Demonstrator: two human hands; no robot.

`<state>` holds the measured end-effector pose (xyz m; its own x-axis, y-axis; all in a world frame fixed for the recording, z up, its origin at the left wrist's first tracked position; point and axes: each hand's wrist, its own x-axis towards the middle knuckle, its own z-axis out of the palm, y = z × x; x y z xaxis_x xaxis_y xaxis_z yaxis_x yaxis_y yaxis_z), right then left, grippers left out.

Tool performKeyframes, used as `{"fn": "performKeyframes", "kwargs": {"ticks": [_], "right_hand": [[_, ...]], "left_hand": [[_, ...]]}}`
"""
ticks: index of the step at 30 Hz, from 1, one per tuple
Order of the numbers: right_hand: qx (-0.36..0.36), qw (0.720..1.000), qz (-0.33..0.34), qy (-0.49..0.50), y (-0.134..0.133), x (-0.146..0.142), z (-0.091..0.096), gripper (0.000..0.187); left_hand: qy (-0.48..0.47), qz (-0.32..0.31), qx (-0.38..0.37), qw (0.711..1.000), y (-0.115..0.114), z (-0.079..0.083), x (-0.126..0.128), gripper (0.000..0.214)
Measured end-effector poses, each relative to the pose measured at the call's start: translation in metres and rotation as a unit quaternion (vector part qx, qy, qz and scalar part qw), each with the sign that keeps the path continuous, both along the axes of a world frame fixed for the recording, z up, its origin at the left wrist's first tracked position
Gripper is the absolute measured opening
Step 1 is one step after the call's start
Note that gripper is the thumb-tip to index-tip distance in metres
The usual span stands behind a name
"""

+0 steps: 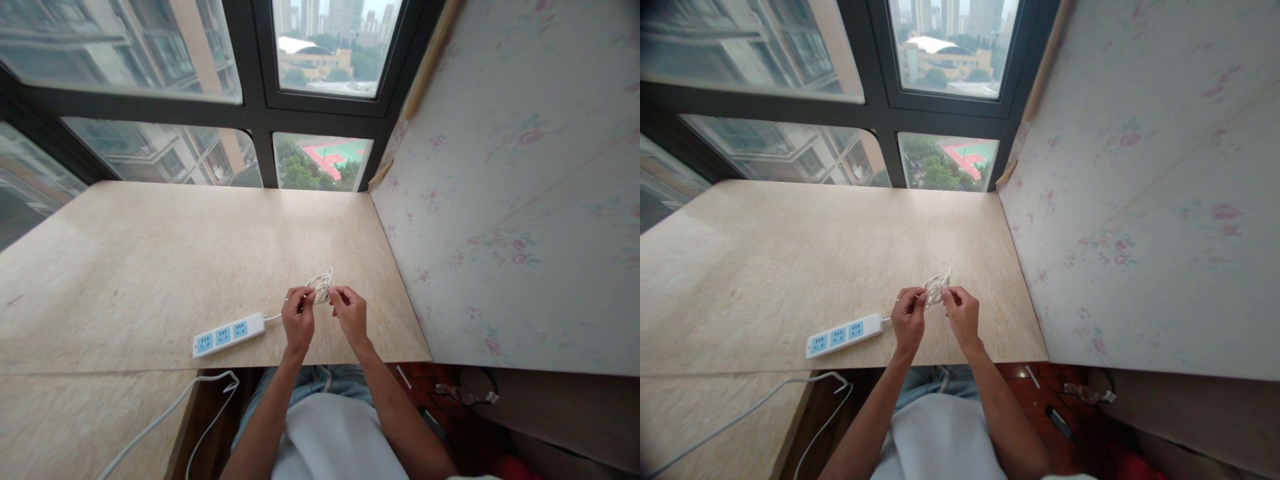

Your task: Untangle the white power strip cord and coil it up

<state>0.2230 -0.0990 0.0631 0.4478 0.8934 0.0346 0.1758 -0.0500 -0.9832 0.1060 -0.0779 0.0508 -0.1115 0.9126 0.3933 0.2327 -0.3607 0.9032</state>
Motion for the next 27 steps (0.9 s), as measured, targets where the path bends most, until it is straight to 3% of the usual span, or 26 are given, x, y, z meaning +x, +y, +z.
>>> {"fn": "performKeyframes", "kwargs": {"ticks": [6, 11, 21, 27], "right_hand": [[-0.022, 0.998, 0.009, 0.056, 0.004, -0.001, -0.003, 0.035], [-0.009, 0.999, 0.040, 0.010, 0.006, 0.003, -0.007, 0.031], [-0.052, 0.998, 0.042, 0.023, 0.005, 0.011, -0.018, 0.029], [-0.046, 0.999, -0.012, 0.023, 0.004, 0.014, -0.020, 0.024]], "left_hand": [[-0.035, -0.025, -0.042, 0.998, 0.003, -0.005, 0.000, 0.016], [-0.030, -0.086, -0.072, 0.993, 0.006, -0.007, -0.007, 0.018], [0.181, -0.098, 0.013, 0.978, 0.009, 0.000, -0.009, 0.016], [0.206, -0.066, 0.019, 0.976, 0.003, -0.005, -0.005, 0.015]]}}
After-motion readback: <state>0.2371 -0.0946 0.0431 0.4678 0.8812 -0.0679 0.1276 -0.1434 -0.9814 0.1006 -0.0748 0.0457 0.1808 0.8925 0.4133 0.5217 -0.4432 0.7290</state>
